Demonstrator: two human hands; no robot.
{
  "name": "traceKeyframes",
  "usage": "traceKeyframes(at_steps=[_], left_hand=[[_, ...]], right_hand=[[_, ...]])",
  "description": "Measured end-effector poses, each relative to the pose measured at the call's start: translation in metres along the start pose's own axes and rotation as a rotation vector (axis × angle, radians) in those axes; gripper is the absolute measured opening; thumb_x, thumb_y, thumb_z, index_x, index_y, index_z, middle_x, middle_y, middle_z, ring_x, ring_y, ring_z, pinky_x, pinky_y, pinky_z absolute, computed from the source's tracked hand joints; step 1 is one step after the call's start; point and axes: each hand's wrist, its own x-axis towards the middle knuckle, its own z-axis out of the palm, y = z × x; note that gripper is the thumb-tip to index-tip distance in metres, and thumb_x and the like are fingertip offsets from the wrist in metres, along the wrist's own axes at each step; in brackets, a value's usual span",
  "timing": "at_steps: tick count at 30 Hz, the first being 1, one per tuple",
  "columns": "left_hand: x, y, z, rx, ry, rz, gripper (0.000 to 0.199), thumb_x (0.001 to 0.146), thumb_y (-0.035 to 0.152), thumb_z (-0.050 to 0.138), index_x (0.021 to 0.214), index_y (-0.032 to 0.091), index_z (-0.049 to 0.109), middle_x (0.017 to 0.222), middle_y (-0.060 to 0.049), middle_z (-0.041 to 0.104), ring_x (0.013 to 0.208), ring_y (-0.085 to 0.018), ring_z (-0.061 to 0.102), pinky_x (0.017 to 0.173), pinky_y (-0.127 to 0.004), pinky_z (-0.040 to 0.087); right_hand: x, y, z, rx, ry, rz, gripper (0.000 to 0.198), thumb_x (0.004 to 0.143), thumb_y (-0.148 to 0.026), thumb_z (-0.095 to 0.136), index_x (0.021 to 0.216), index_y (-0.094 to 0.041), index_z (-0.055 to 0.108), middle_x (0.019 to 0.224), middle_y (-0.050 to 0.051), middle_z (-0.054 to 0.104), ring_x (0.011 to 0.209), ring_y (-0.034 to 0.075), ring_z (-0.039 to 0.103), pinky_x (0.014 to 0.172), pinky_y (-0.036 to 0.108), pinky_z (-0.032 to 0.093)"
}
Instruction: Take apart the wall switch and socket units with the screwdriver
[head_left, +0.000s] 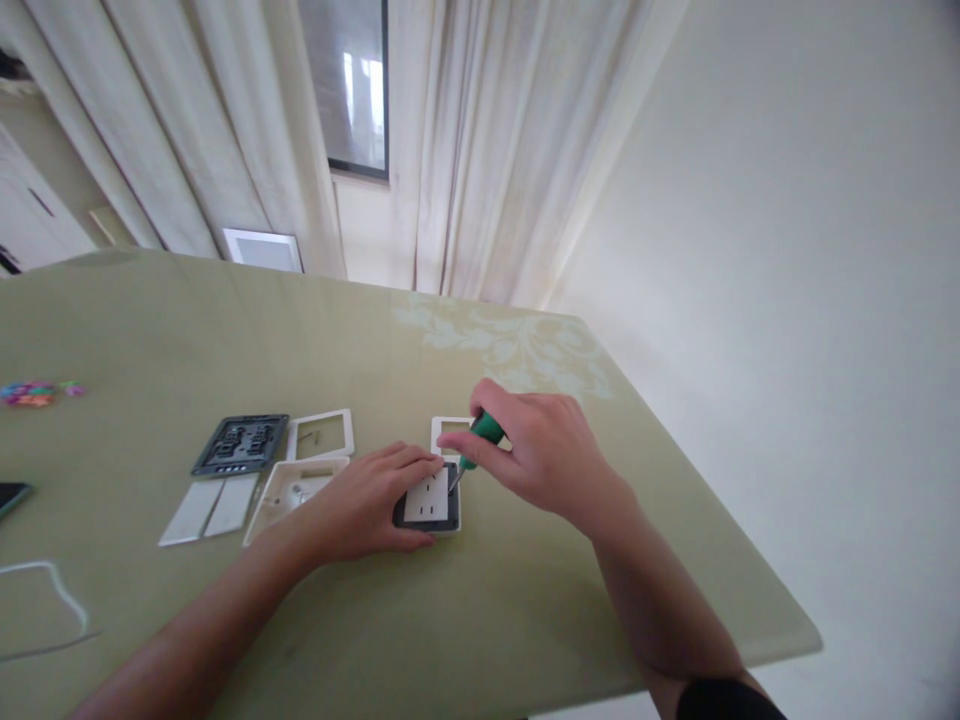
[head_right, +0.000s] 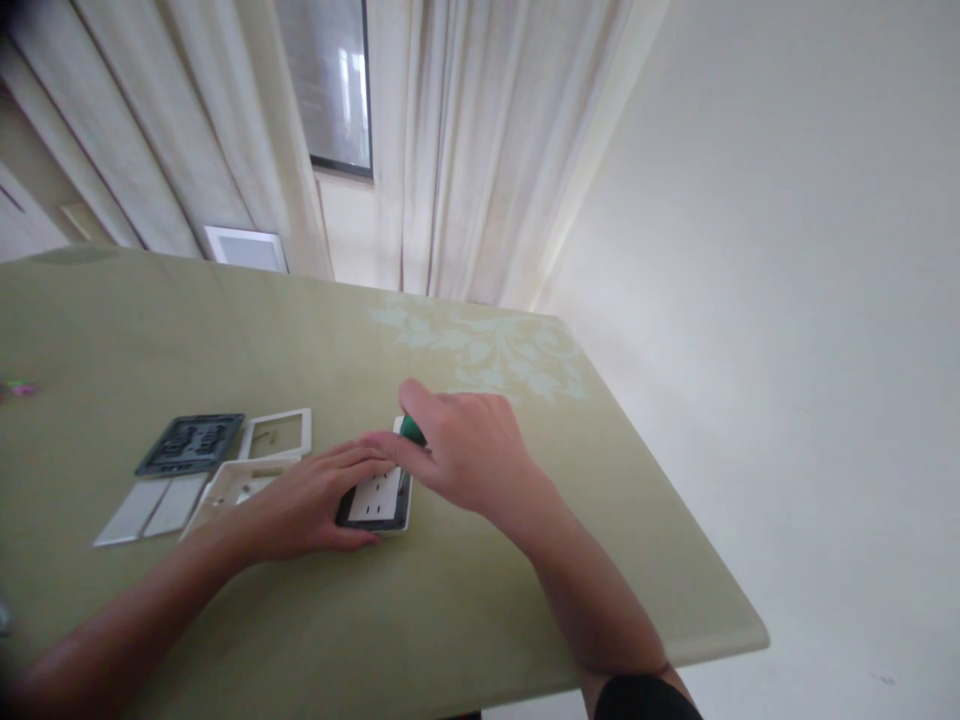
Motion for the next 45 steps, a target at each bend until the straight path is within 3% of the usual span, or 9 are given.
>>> traceKeyframes(at_steps=[5,10,15,20,26,31,36,40,45], left_hand=[[0.003,0.004,-0.003,-0.015,-0.003,-0.005,0.074,0.08,0.04,0.093,0.146,0.021,0.066,0.146,-0.014,0.071,0.133,-0.04,0.067,0.115,-0.055,0.054],[0.003,0.005,-0.005,-0.007,-0.014,-0.012,0.075,0.082,0.041,0.091,0.148,0.017,0.064,0.148,-0.016,0.07,0.135,-0.04,0.066,0.115,-0.055,0.054],[0.002,0.002,-0.002,0.001,-0.008,-0.003,0.078,0.082,0.044,0.092,0.15,0.018,0.063,0.149,-0.015,0.07,0.135,-0.039,0.066,0.116,-0.055,0.054],[0.003,0.003,-0.001,0.015,-0.013,-0.001,0.078,0.082,0.044,0.092,0.15,0.019,0.063,0.149,-0.015,0.07,0.135,-0.039,0.066,0.117,-0.054,0.053],[0.003,0.003,-0.001,0.007,0.001,0.002,0.078,0.08,0.043,0.094,0.149,0.021,0.064,0.147,-0.014,0.071,0.134,-0.039,0.067,0.115,-0.055,0.054],[0.003,0.001,0.0,0.024,0.014,0.011,0.078,0.081,0.045,0.093,0.15,0.021,0.064,0.148,-0.015,0.071,0.134,-0.039,0.067,0.115,-0.054,0.053],[0.002,0.001,0.001,0.029,0.014,0.013,0.079,0.081,0.044,0.093,0.15,0.02,0.063,0.146,-0.014,0.072,0.132,-0.04,0.067,0.114,-0.056,0.054],[0.001,0.001,0.002,0.037,0.025,0.023,0.079,0.082,0.046,0.092,0.15,0.019,0.064,0.147,-0.016,0.071,0.132,-0.04,0.067,0.114,-0.056,0.054],[0.002,0.003,0.005,0.061,0.032,0.027,0.082,0.082,0.047,0.092,0.152,0.019,0.062,0.146,-0.016,0.072,0.131,-0.041,0.068,0.114,-0.056,0.054]], right_hand=[[-0.001,-0.002,-0.001,0.154,-0.082,-0.269,0.016,0.112,-0.029,0.05,0.122,-0.022,0.061,0.113,0.008,0.075,0.104,0.023,0.068,0.089,0.033,0.047],[-0.001,0.005,-0.005,-0.024,0.021,0.061,0.03,0.113,-0.044,0.054,0.094,-0.022,0.063,0.077,0.001,0.068,0.07,0.019,0.06,0.068,0.031,0.037],[-0.004,0.008,-0.01,0.13,-0.055,-0.208,0.019,0.111,-0.027,0.05,0.122,-0.022,0.065,0.114,0.009,0.074,0.106,0.023,0.067,0.091,0.034,0.048],[-0.001,0.006,-0.002,-0.09,0.04,0.09,0.03,0.112,-0.046,0.054,0.1,-0.022,0.066,0.078,0.003,0.072,0.073,0.021,0.064,0.071,0.032,0.039],[0.0,0.002,-0.001,0.123,-0.055,-0.193,0.03,0.106,-0.026,0.055,0.135,-0.021,0.059,0.125,0.01,0.075,0.111,0.024,0.068,0.093,0.035,0.047],[0.001,0.003,-0.003,-0.066,0.038,0.078,0.03,0.113,-0.043,0.05,0.104,-0.02,0.067,0.091,0.006,0.074,0.084,0.024,0.067,0.078,0.036,0.045],[-0.004,0.001,-0.006,0.123,-0.055,-0.157,0.027,0.105,-0.025,0.056,0.13,-0.021,0.064,0.116,0.008,0.071,0.11,0.025,0.065,0.093,0.037,0.05],[-0.002,0.001,-0.001,0.124,0.032,-0.05,0.024,0.11,-0.033,0.057,0.127,-0.019,0.066,0.116,0.009,0.07,0.103,0.024,0.066,0.093,0.04,0.052],[0.003,0.005,0.005,0.226,0.04,-0.194,0.031,0.107,-0.014,0.051,0.134,-0.021,0.063,0.126,0.011,0.07,0.119,0.026,0.064,0.106,0.044,0.052]])
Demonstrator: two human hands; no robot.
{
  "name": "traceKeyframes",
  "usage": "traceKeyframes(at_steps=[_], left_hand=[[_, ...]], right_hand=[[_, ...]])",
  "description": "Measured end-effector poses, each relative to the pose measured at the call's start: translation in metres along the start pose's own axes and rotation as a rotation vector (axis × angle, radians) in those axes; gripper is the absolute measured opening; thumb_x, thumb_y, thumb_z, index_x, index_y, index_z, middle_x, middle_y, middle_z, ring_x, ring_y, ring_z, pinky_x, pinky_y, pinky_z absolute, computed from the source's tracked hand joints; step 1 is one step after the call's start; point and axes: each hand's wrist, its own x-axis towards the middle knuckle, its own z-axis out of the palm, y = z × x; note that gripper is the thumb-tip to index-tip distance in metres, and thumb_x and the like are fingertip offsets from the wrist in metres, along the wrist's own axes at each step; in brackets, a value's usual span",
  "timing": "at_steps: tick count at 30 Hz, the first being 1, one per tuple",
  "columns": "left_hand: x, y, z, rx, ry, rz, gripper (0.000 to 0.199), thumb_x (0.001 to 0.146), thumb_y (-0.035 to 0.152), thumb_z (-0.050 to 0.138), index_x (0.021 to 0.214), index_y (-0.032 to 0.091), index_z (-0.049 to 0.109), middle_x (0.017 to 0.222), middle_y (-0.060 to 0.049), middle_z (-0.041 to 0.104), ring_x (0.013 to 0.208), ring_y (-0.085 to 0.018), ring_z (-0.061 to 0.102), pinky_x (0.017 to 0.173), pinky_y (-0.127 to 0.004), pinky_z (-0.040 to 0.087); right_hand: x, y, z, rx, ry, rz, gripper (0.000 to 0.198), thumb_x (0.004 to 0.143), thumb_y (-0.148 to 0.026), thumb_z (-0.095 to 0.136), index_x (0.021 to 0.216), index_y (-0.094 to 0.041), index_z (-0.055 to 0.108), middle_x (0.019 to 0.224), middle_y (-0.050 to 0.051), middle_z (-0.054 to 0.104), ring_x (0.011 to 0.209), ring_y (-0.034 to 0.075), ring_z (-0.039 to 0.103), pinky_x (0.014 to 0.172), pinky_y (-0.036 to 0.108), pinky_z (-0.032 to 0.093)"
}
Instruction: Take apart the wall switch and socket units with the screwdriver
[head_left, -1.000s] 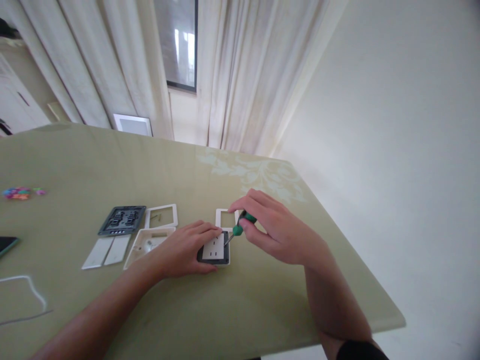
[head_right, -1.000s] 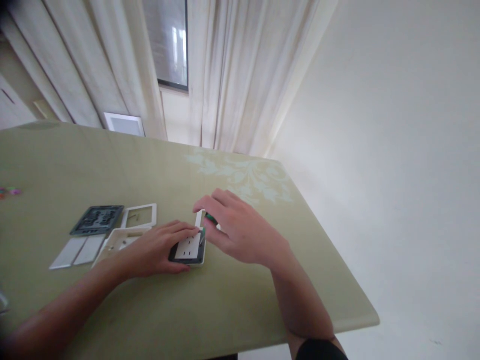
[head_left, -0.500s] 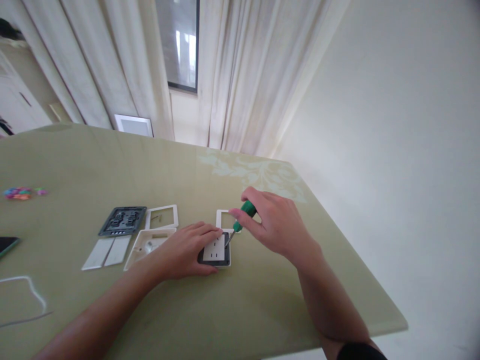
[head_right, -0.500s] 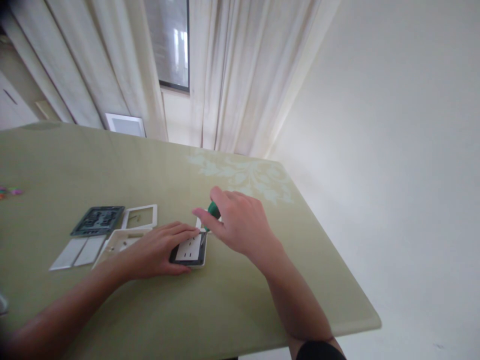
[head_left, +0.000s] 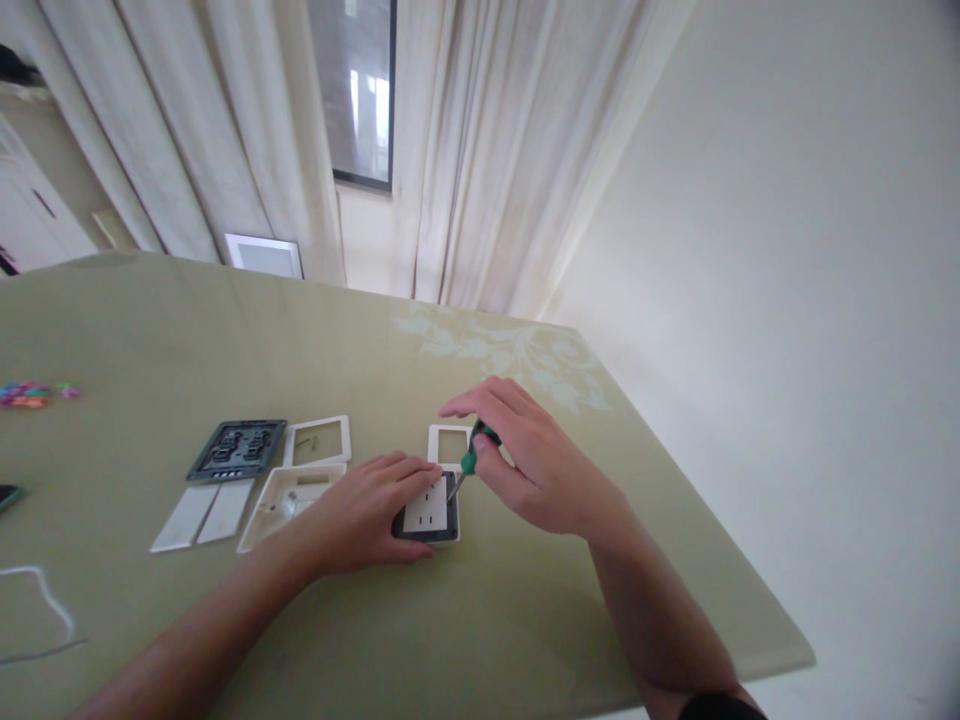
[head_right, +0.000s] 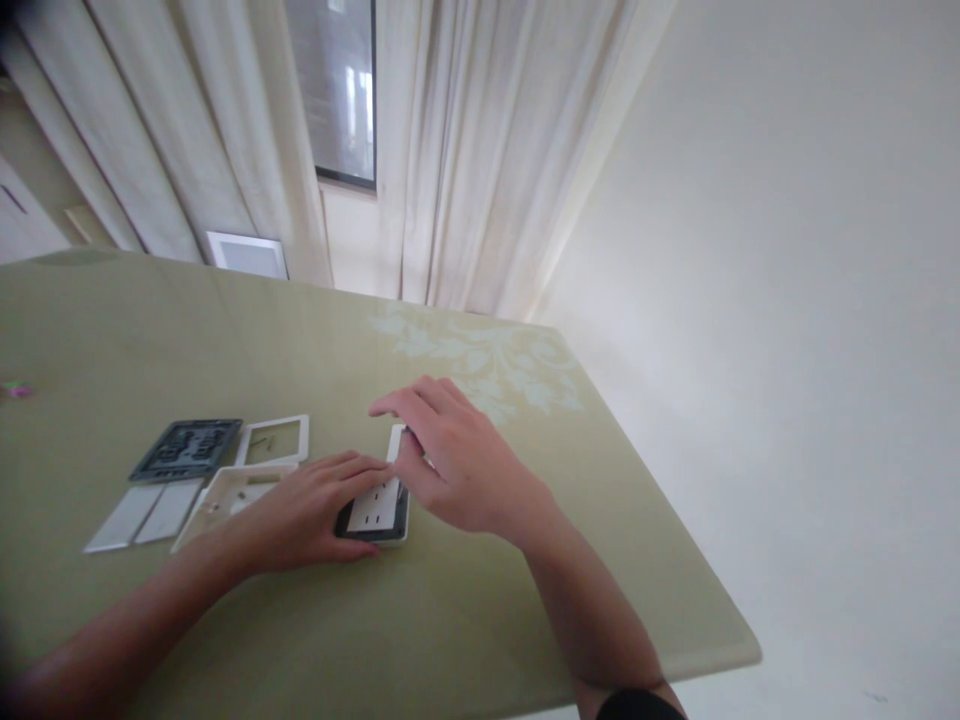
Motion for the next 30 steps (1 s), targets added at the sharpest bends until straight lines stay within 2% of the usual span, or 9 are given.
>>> traceKeyframes(at_steps=[4,6,11,14,19,30], left_hand=[[0.001,0.003,-0.001,-0.007,0.009,-0.01,0.081,0.08,0.047,0.094,0.151,0.022,0.064,0.145,-0.015,0.073,0.13,-0.041,0.069,0.114,-0.056,0.054],[0.0,0.005,-0.004,-0.027,0.002,-0.013,0.081,0.08,0.049,0.094,0.151,0.023,0.065,0.146,-0.014,0.072,0.132,-0.041,0.068,0.114,-0.056,0.054],[-0.001,0.015,-0.007,-0.126,-0.041,0.037,0.081,0.08,0.049,0.093,0.152,0.027,0.063,0.147,-0.012,0.071,0.133,-0.037,0.068,0.114,-0.05,0.055],[0.0,0.02,-0.006,-0.131,-0.046,0.016,0.076,0.079,0.046,0.093,0.147,0.025,0.065,0.14,-0.012,0.074,0.127,-0.037,0.071,0.112,-0.05,0.055],[0.002,0.023,-0.006,-0.114,-0.077,-0.013,0.065,0.081,0.053,0.091,0.133,0.02,0.072,0.131,-0.014,0.076,0.122,-0.039,0.072,0.111,-0.053,0.055],[0.002,0.021,-0.003,-0.119,-0.056,-0.005,0.062,0.08,0.054,0.093,0.126,0.016,0.074,0.136,-0.015,0.075,0.124,-0.04,0.071,0.109,-0.054,0.056]], right_hand=[[0.0,0.001,0.002,-0.065,0.043,0.06,0.025,0.11,-0.023,0.058,0.134,-0.02,0.062,0.124,0.011,0.072,0.116,0.027,0.067,0.101,0.043,0.053],[-0.001,0.0,-0.001,-0.047,0.053,0.045,0.022,0.112,-0.02,0.054,0.131,-0.02,0.063,0.12,0.009,0.073,0.111,0.024,0.069,0.096,0.039,0.053],[-0.007,-0.009,-0.01,0.054,0.243,-0.018,0.024,0.112,-0.017,0.05,0.131,-0.023,0.063,0.112,0.005,0.07,0.103,0.018,0.071,0.088,0.031,0.054],[-0.007,-0.01,-0.005,0.052,0.195,-0.041,0.025,0.112,-0.017,0.05,0.133,-0.023,0.062,0.115,0.007,0.07,0.103,0.019,0.07,0.09,0.032,0.055],[0.001,-0.003,0.015,0.03,0.123,-0.059,0.025,0.114,-0.017,0.047,0.134,-0.02,0.061,0.118,0.009,0.07,0.105,0.02,0.067,0.094,0.036,0.055],[0.003,-0.005,0.025,0.006,0.11,-0.106,0.021,0.115,-0.019,0.047,0.13,-0.021,0.062,0.113,0.008,0.068,0.102,0.02,0.067,0.093,0.035,0.056]])
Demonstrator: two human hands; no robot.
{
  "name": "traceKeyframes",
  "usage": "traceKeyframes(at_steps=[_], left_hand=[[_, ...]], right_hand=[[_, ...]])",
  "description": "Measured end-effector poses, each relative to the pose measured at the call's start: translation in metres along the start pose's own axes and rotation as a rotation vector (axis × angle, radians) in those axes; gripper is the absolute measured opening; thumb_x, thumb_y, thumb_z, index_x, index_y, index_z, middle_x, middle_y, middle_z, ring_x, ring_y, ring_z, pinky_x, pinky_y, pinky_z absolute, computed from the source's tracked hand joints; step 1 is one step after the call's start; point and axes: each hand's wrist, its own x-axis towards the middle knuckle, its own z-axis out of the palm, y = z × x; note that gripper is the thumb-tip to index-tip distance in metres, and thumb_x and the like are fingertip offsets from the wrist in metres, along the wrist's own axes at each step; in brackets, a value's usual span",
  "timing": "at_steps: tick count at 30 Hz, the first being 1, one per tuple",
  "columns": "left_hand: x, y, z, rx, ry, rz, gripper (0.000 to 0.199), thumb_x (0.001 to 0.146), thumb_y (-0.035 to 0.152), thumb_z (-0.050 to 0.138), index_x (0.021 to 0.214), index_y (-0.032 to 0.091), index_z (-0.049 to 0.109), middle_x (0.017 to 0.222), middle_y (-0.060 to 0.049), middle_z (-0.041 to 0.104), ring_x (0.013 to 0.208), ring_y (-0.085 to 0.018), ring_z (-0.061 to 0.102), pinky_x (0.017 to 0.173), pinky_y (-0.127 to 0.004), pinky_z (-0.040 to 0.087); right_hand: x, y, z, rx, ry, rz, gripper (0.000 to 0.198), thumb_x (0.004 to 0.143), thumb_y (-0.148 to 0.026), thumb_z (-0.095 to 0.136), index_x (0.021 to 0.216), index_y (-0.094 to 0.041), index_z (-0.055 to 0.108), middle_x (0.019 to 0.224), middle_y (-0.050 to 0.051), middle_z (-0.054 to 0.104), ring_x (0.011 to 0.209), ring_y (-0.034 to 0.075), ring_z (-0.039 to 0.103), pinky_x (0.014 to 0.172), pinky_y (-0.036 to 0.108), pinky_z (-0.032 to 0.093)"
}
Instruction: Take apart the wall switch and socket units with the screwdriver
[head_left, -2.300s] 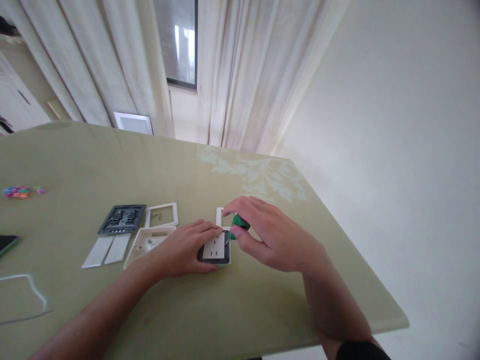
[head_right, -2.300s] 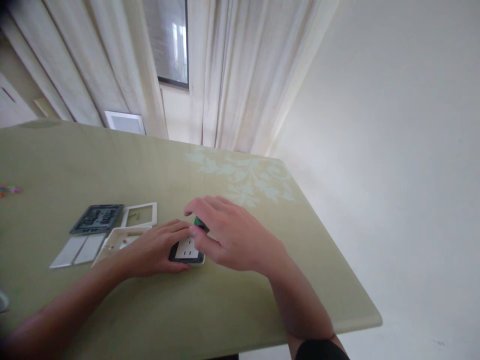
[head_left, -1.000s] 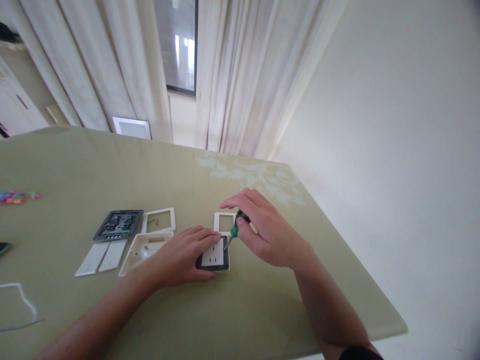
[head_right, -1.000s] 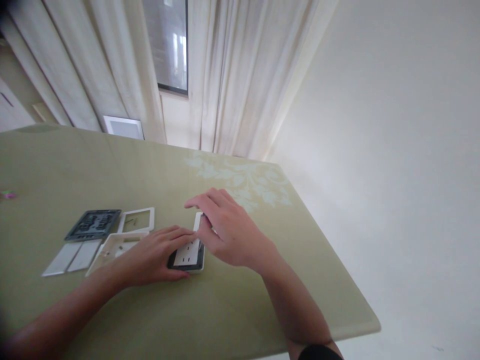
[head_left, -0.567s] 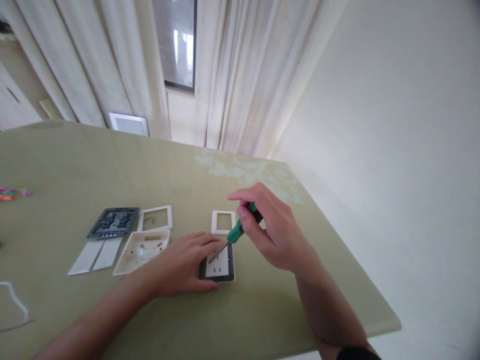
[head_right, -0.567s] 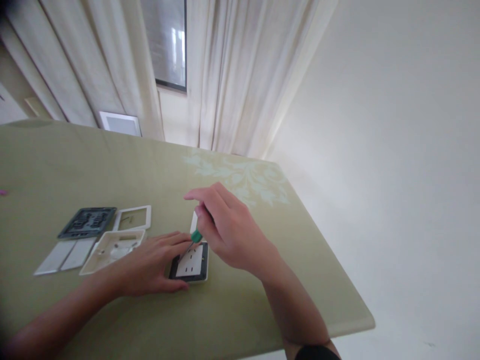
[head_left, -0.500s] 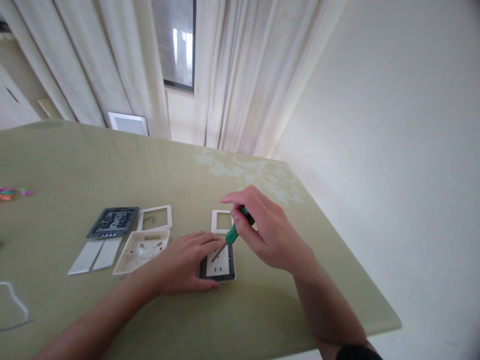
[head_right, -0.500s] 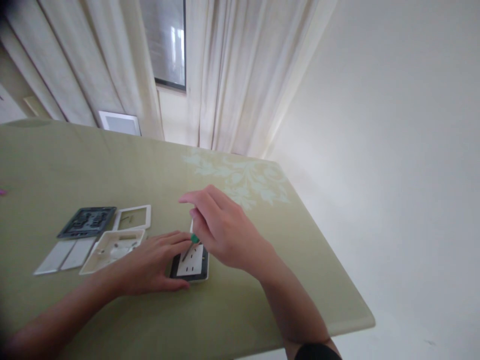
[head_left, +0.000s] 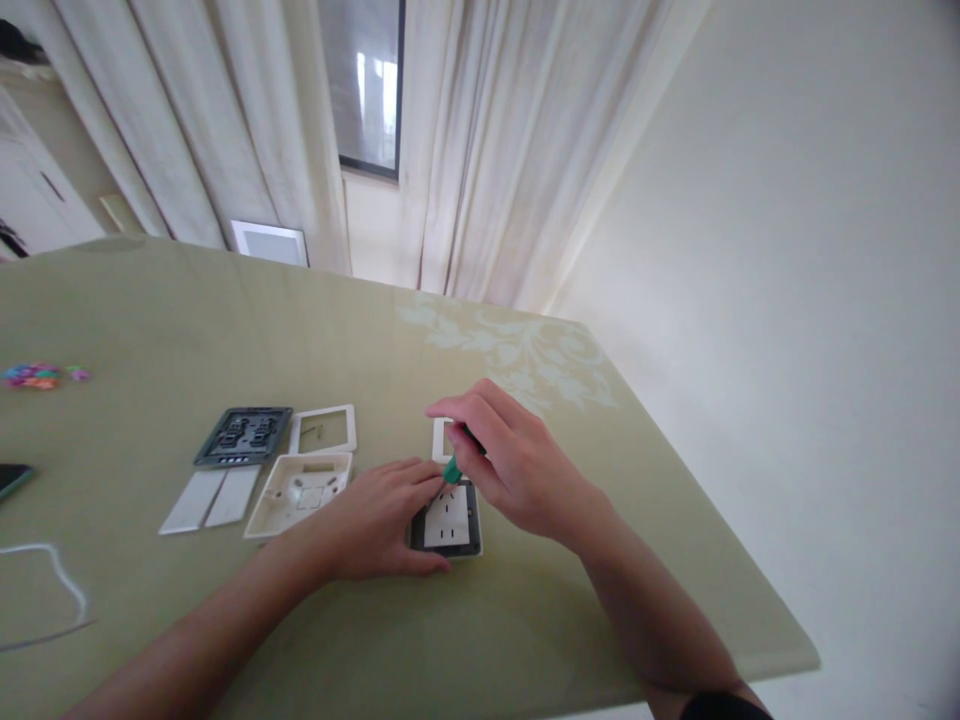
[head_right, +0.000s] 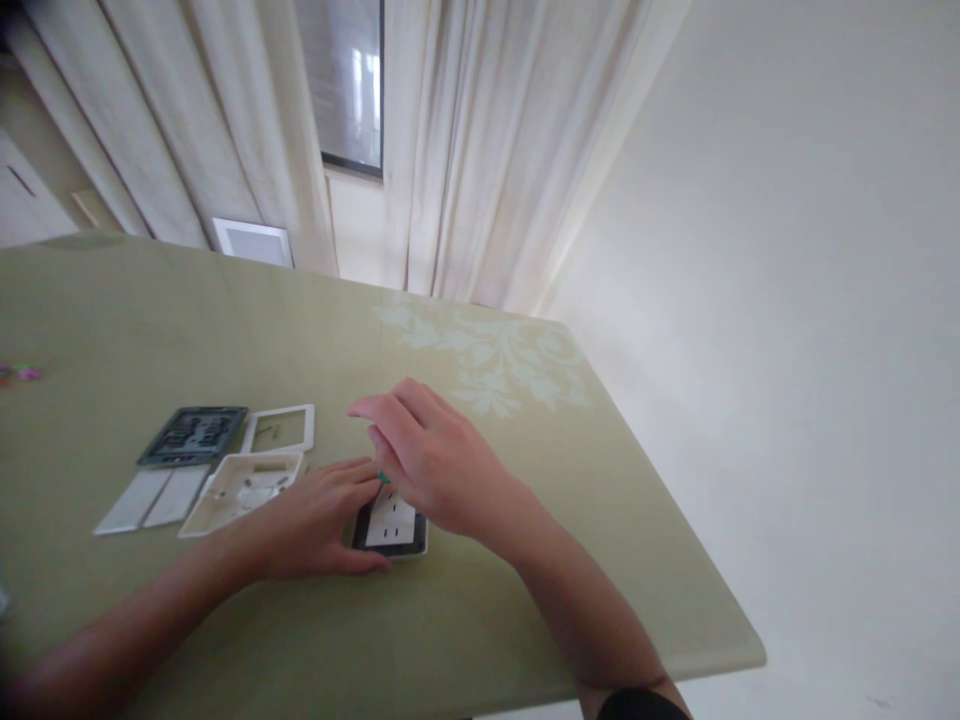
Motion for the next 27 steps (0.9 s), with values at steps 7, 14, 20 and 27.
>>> traceKeyframes(at_steps=[7,14,20,27], left_hand=[[0.001,0.0,-0.001,0.0,-0.003,-0.014,0.063,0.079,0.056,0.094,0.124,0.016,0.074,0.132,-0.015,0.076,0.12,-0.04,0.073,0.106,-0.053,0.058],[-0.002,0.002,-0.002,-0.037,0.041,-0.008,0.055,0.08,0.048,0.093,0.124,0.022,0.074,0.126,-0.01,0.078,0.119,-0.038,0.074,0.105,-0.05,0.06],[0.0,0.003,-0.004,-0.045,0.038,-0.001,0.066,0.079,0.048,0.094,0.135,0.022,0.071,0.131,-0.011,0.077,0.119,-0.039,0.074,0.105,-0.05,0.06],[-0.001,0.0,-0.002,-0.015,0.026,0.019,0.065,0.079,0.055,0.093,0.128,0.018,0.072,0.135,-0.015,0.076,0.123,-0.041,0.073,0.109,-0.054,0.058]], right_hand=[[-0.001,0.001,0.01,-0.257,0.096,-0.087,0.021,0.116,-0.024,0.048,0.117,-0.019,0.069,0.099,0.009,0.07,0.091,0.02,0.066,0.083,0.033,0.057],[-0.004,0.0,0.01,-0.13,0.124,-0.206,0.021,0.114,-0.033,0.057,0.129,-0.021,0.065,0.108,0.009,0.08,0.094,0.019,0.075,0.082,0.03,0.06],[-0.007,-0.001,0.001,-0.127,0.083,-0.092,0.024,0.11,-0.041,0.065,0.117,-0.018,0.069,0.094,0.006,0.081,0.077,0.018,0.073,0.073,0.03,0.055],[-0.003,-0.003,-0.005,0.133,-0.024,-0.016,0.021,0.112,-0.028,0.057,0.132,-0.022,0.061,0.106,0.005,0.081,0.092,0.016,0.076,0.085,0.028,0.058]])
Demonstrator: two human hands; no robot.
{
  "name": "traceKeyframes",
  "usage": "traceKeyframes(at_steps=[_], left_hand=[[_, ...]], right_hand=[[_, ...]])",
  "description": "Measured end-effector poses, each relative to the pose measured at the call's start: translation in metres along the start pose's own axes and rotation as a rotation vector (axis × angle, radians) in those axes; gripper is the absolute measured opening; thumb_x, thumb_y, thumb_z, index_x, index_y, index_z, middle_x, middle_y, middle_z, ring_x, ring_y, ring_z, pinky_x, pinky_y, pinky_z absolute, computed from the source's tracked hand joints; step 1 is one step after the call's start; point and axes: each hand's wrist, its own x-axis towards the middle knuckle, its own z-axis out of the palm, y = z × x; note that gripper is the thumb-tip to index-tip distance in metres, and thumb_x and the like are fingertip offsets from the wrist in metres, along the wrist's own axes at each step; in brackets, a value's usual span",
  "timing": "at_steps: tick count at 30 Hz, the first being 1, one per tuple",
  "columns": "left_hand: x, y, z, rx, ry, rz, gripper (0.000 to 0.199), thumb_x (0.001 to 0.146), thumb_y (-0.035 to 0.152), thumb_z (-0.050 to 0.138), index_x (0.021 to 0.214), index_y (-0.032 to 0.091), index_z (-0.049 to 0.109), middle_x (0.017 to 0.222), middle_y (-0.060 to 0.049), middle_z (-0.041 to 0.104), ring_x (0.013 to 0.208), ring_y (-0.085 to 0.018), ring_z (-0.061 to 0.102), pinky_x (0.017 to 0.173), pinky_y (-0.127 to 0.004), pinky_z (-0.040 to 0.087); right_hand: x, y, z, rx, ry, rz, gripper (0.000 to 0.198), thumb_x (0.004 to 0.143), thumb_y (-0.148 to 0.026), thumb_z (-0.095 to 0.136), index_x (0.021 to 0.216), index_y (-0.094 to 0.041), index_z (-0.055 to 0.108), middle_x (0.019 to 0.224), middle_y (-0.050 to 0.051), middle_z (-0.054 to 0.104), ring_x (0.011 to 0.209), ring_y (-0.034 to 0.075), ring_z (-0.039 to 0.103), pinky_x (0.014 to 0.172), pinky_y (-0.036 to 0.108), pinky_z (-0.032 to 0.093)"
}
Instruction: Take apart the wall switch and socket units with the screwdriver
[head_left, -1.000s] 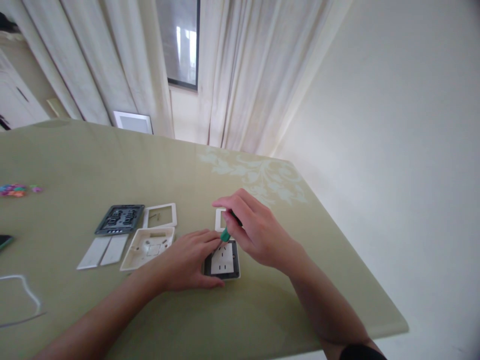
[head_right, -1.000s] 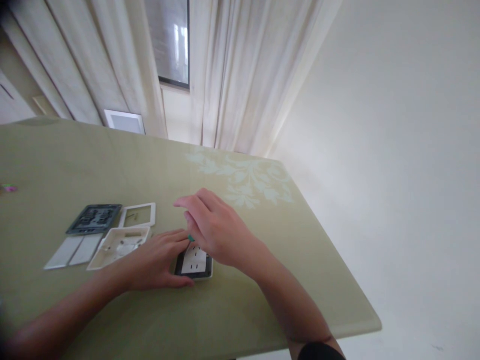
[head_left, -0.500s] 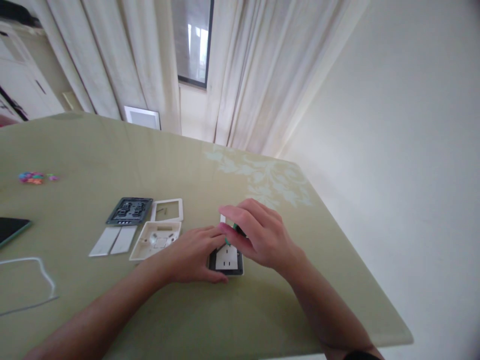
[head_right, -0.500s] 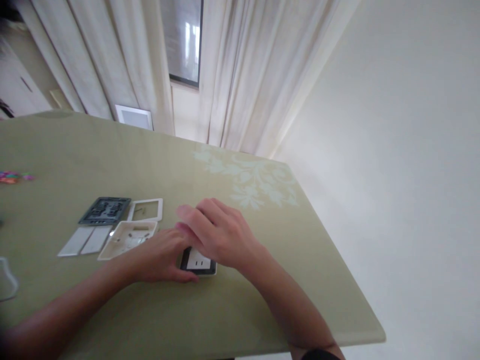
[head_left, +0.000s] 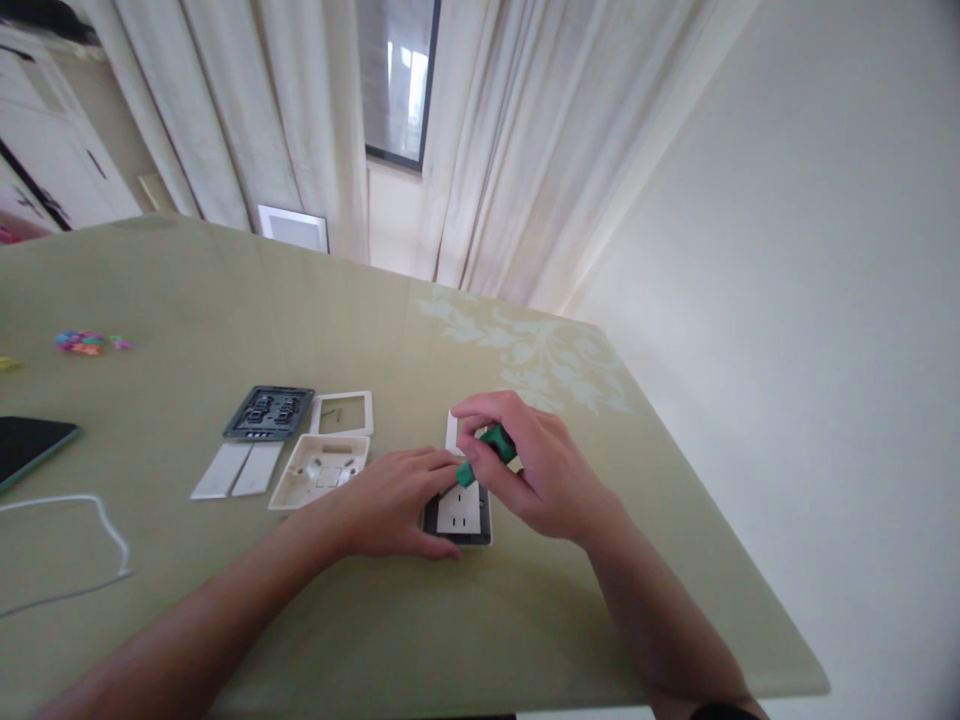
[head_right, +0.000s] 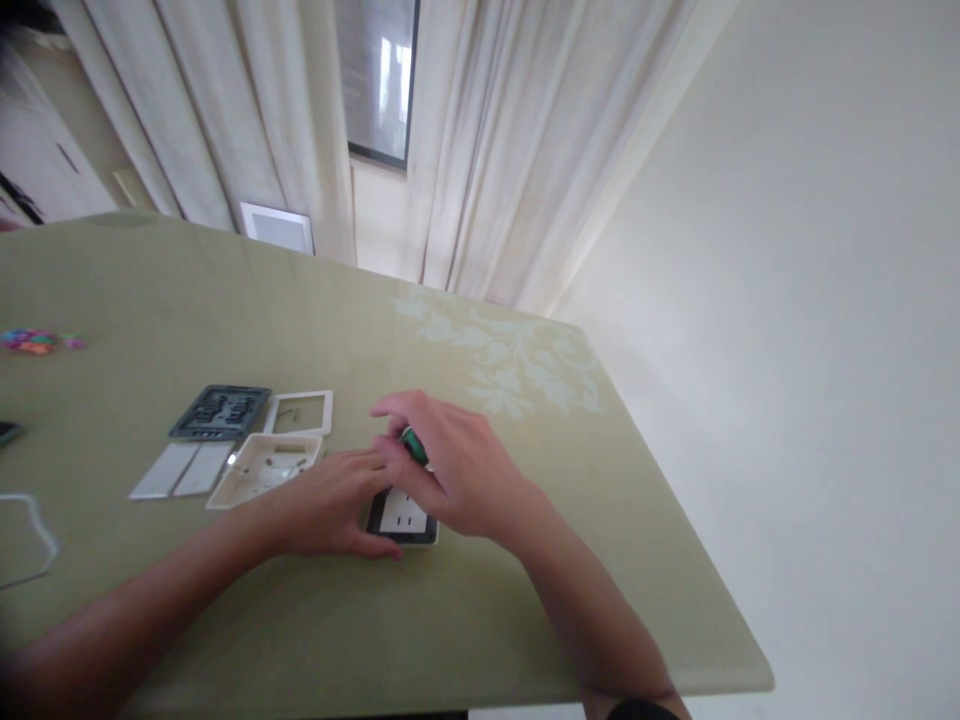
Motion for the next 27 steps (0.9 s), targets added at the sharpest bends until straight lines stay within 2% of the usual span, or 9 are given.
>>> traceKeyframes(at_steps=[3,5,7,10,16,18,22,24,27], left_hand=[[-0.001,0.003,-0.003,0.0,0.02,0.004,0.054,0.083,0.047,0.091,0.127,0.021,0.073,0.141,-0.011,0.074,0.128,-0.039,0.071,0.111,-0.051,0.056],[-0.001,0.004,-0.004,-0.005,0.033,0.005,0.049,0.085,0.043,0.089,0.126,0.021,0.073,0.141,-0.01,0.074,0.128,-0.038,0.071,0.111,-0.049,0.056],[0.0,0.003,-0.004,-0.02,0.026,0.002,0.05,0.083,0.046,0.09,0.123,0.02,0.074,0.134,-0.011,0.076,0.122,-0.038,0.074,0.108,-0.048,0.057],[0.002,0.0,-0.002,-0.037,0.006,-0.008,0.056,0.078,0.051,0.094,0.121,0.021,0.074,0.129,-0.013,0.078,0.12,-0.04,0.074,0.107,-0.05,0.058],[0.001,0.004,-0.008,-0.093,0.009,-0.008,0.048,0.083,0.04,0.09,0.125,0.024,0.074,0.133,-0.007,0.077,0.123,-0.036,0.073,0.109,-0.045,0.056],[0.001,0.006,-0.009,-0.076,-0.006,-0.025,0.044,0.085,0.041,0.087,0.123,0.023,0.074,0.131,-0.007,0.077,0.122,-0.035,0.074,0.108,-0.045,0.056],[0.003,0.002,-0.004,-0.04,-0.034,-0.038,0.06,0.08,0.05,0.092,0.128,0.019,0.073,0.128,-0.012,0.077,0.119,-0.038,0.074,0.107,-0.048,0.057],[0.003,0.001,-0.002,-0.058,-0.027,-0.029,0.062,0.078,0.05,0.094,0.127,0.019,0.073,0.131,-0.014,0.076,0.121,-0.039,0.073,0.108,-0.048,0.057],[0.002,0.002,-0.003,-0.1,-0.001,-0.027,0.051,0.079,0.045,0.094,0.12,0.021,0.075,0.128,-0.011,0.077,0.119,-0.037,0.074,0.107,-0.047,0.057]], right_hand=[[0.001,-0.002,-0.006,0.045,-0.116,-0.11,0.022,0.112,-0.025,0.056,0.133,-0.022,0.058,0.114,0.007,0.081,0.107,0.018,0.077,0.093,0.029,0.058],[0.0,-0.002,-0.008,-0.05,-0.123,-0.106,0.019,0.113,-0.028,0.055,0.13,-0.021,0.059,0.115,0.008,0.082,0.107,0.02,0.077,0.09,0.03,0.057],[-0.001,-0.002,-0.009,-0.252,-0.065,0.0,0.022,0.113,-0.039,0.055,0.118,-0.019,0.063,0.099,0.008,0.081,0.088,0.022,0.076,0.075,0.031,0.053],[-0.002,0.001,-0.01,-0.434,-0.029,0.135,0.036,0.113,-0.051,0.056,0.095,-0.02,0.063,0.072,0.001,0.071,0.061,0.017,0.062,0.06,0.03,0.037],[0.002,-0.004,-0.01,-0.037,-0.178,-0.166,0.018,0.115,-0.034,0.052,0.113,-0.02,0.063,0.103,0.007,0.075,0.094,0.019,0.066,0.086,0.03,0.05],[0.002,-0.006,-0.007,-0.11,-0.153,-0.104,0.018,0.114,-0.034,0.052,0.112,-0.02,0.063,0.099,0.007,0.074,0.089,0.02,0.065,0.082,0.031,0.048],[0.001,-0.001,-0.006,-0.324,-0.034,0.231,0.035,0.111,-0.053,0.058,0.095,-0.022,0.061,0.068,-0.002,0.064,0.062,0.017,0.057,0.062,0.029,0.034],[0.001,0.003,-0.007,-0.212,-0.062,0.212,0.034,0.112,-0.052,0.058,0.095,-0.022,0.06,0.071,-0.003,0.065,0.063,0.015,0.058,0.063,0.027,0.036],[0.003,0.004,-0.01,-0.06,-0.162,0.025,0.021,0.114,-0.038,0.056,0.103,-0.022,0.062,0.088,0.0,0.073,0.078,0.015,0.064,0.074,0.026,0.044]])
